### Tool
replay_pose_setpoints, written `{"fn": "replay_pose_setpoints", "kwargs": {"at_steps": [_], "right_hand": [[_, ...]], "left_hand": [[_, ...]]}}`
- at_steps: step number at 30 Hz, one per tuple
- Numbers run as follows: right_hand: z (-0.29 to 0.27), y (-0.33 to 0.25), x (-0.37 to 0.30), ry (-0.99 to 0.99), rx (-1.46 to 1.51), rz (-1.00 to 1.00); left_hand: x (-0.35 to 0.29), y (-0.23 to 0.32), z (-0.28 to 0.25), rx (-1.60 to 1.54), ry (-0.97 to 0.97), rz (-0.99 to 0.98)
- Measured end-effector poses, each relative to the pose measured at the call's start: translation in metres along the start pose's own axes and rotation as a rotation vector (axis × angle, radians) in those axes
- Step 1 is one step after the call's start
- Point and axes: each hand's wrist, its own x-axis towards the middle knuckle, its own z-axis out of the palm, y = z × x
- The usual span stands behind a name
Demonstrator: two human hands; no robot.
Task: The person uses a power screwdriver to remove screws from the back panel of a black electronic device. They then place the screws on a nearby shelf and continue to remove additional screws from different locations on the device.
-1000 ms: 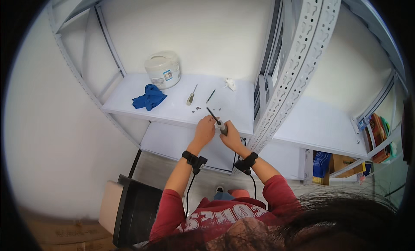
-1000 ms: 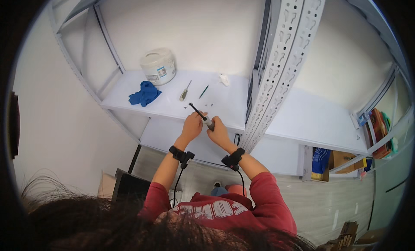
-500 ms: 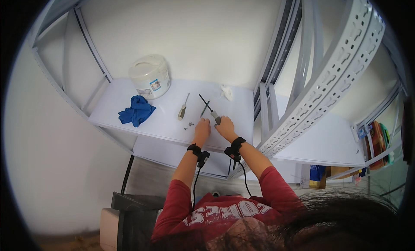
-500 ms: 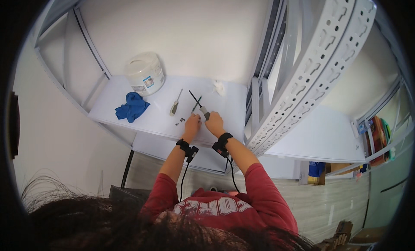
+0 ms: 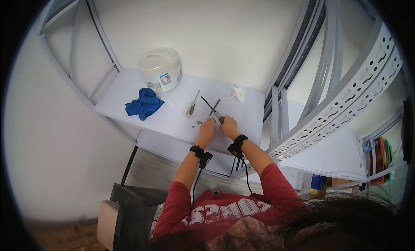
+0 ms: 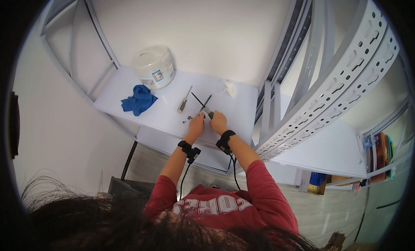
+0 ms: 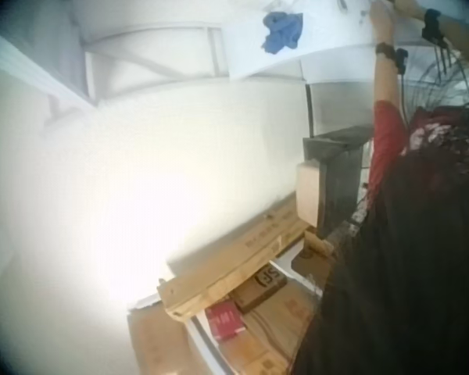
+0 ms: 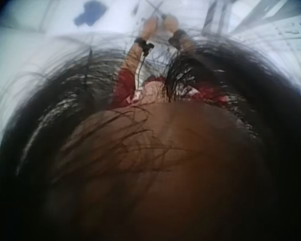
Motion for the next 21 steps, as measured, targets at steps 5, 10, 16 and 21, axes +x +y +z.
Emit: {"fn": "replay_pose_setpoints", "kwargs": {"at_steps": [5,10,16,21], "right_hand": [[0.002,0.001,-0.003,-0.046,-0.012,-0.044],[0.001,0.008,-0.011,-0.031,-0.010,-0.032],[-0.013,-0.022,-0.028,-0.024,0.139,-0.126],[-0.024,-0.068,-0.074,-0.094,0.235,-0.207]], "left_hand": [[-0.012,0.005,-0.007,-0.075,0.092,-0.043],[-0.031,0.008,-0.007,-0.262,0.178,-0.047],[-0.053,0.006,-0.007,-0.501,0.040,-0.240],[-0.084,0.023,-0.019,-0.551,0.158,-0.245]]}}
